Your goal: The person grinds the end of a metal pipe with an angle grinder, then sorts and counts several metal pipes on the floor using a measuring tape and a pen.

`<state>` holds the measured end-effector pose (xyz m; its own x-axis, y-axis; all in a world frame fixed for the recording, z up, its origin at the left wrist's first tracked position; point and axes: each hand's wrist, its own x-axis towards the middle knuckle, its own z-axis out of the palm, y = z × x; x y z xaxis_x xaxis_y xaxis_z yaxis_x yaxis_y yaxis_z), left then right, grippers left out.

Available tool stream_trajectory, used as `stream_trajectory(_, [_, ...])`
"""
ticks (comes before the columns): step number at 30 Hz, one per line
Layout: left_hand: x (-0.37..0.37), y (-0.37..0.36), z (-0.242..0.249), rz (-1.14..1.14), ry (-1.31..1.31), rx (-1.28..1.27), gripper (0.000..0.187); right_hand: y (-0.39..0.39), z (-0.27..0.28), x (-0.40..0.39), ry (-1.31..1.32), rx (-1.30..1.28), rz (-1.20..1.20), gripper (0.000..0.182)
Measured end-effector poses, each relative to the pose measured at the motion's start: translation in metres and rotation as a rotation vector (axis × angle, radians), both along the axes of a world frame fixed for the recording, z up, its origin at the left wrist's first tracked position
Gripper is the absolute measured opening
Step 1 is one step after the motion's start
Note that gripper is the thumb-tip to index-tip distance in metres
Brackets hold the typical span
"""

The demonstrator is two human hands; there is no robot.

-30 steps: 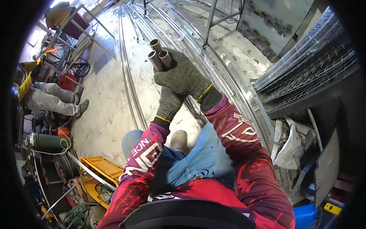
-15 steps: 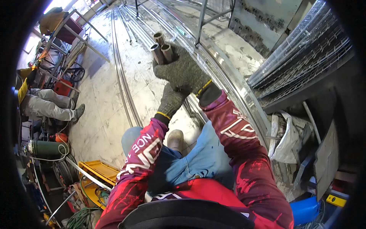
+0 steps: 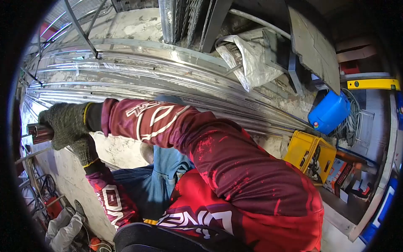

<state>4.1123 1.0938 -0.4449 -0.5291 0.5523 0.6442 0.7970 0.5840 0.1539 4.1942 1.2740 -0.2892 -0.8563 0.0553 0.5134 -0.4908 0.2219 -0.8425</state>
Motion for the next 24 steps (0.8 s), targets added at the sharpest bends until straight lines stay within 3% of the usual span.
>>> stream_trajectory(2, [0.006,0.012,0.038,-0.046,0.087,-0.074,0.038,0.020,0.005,0.035,-0.017,-0.046,-0.101,0.064])
stream_trajectory(4, [0.044,0.051,0.086,-0.266,-0.797,0.452,0.033,0.062,-0.047,0.049,0.110,-0.107,-0.166,0.052])
stream_trajectory(5, [0.056,0.062,0.095,-0.368,-0.983,0.665,0.019,0.100,-0.086,0.063,-0.023,-0.130,-0.205,0.039])
stream_trajectory(6, [0.055,0.063,0.095,-0.365,-0.983,0.664,0.019,0.131,-0.122,0.093,-0.171,-0.074,-0.363,0.033])
stream_trajectory(7, [0.055,0.062,0.095,-0.385,-0.964,0.672,0.016,0.160,-0.159,0.127,-0.546,-0.172,-0.496,0.032])
stream_trajectory(8, [0.053,0.060,0.093,-0.409,-0.948,0.683,0.013,0.192,-0.221,0.161,-0.691,-0.248,-0.630,0.031])
stream_trajectory(9, [0.043,0.050,0.086,-0.459,-0.922,0.649,0.015,0.226,-0.271,0.199,-0.858,-0.092,-0.758,0.027])
stream_trajectory(12, [0.048,0.040,0.093,-0.331,-0.932,0.674,0.011,0.312,-0.389,0.304,-0.766,0.429,-1.110,0.031])
stream_trajectory(14, [0.047,0.030,0.093,-0.293,-0.925,0.632,0.011,0.318,-0.339,0.337,-1.104,0.707,-1.048,0.033])
stream_trajectory(16, [0.035,0.017,0.091,-0.371,-0.955,0.546,0.007,0.366,-0.383,0.373,-1.126,1.174,-1.057,0.040])
stream_trajectory(18, [0.053,0.028,0.099,-0.287,-0.940,0.610,0.003,0.403,-0.403,0.394,-1.128,1.188,-1.033,0.046])
stream_trajectory(20, [0.054,0.023,0.101,-0.277,-0.939,0.544,0.003,0.433,-0.439,0.404,-0.959,0.919,-1.291,0.031])
stream_trajectory(22, [0.050,0.015,0.100,-0.281,-0.923,0.488,0.004,0.428,-0.397,0.388,-1.376,1.116,-0.955,0.032])
stream_trajectory(23, [0.044,0.007,0.097,-0.329,-0.961,0.514,0.005,0.420,-0.390,0.372,-1.319,0.636,-1.331,0.030])
stream_trajectory(24, [0.041,0.003,0.096,-0.376,-0.994,0.545,0.007,0.437,-0.406,0.383,-1.351,1.239,-0.923,0.029])
